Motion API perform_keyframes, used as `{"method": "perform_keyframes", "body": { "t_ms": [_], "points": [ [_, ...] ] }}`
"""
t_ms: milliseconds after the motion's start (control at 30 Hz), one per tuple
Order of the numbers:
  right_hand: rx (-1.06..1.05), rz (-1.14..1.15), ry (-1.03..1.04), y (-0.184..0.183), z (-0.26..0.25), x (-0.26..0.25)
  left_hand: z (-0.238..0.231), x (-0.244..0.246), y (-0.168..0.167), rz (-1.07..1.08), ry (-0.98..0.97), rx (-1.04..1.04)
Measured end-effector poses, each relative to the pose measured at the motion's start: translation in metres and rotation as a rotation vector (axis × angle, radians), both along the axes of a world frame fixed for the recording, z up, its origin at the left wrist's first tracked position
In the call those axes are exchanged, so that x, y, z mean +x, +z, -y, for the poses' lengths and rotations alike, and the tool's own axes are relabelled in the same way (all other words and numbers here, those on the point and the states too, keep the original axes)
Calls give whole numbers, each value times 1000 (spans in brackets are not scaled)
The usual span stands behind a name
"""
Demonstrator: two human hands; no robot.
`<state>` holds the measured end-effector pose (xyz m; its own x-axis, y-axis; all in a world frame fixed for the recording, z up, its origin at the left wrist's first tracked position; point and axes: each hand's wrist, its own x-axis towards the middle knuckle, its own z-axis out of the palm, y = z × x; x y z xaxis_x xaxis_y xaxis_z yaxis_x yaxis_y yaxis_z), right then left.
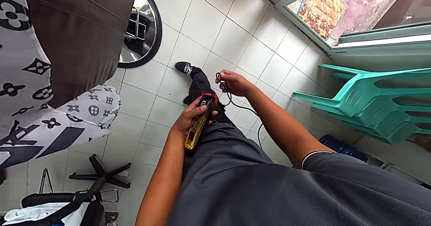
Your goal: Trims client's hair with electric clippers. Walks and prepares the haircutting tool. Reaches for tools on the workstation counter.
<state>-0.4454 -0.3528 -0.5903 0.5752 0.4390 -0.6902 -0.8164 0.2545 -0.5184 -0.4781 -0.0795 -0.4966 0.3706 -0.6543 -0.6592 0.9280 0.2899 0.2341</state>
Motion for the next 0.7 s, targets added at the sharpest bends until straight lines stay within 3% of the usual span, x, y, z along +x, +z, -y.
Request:
{"method": "perform_keyframes", "body": {
  "t_ms": [100,200,400,567,700],
  "points": [
    [-473,60,475,-22,26,-7,-33,-4,8,54,2,111],
    [-569,-39,677,-56,28,-30,-65,-16,12,53,82,158],
    [-577,-422,402,-48,-12,-70,-103,-50,26,13,290,175],
    [-608,-495,243,-40,-21,-98,-112,-65,34,-5,398,208],
    [-473,-617,73,-31,-28,-93,-115,-65,36,-15,425,195]
  ]
}}
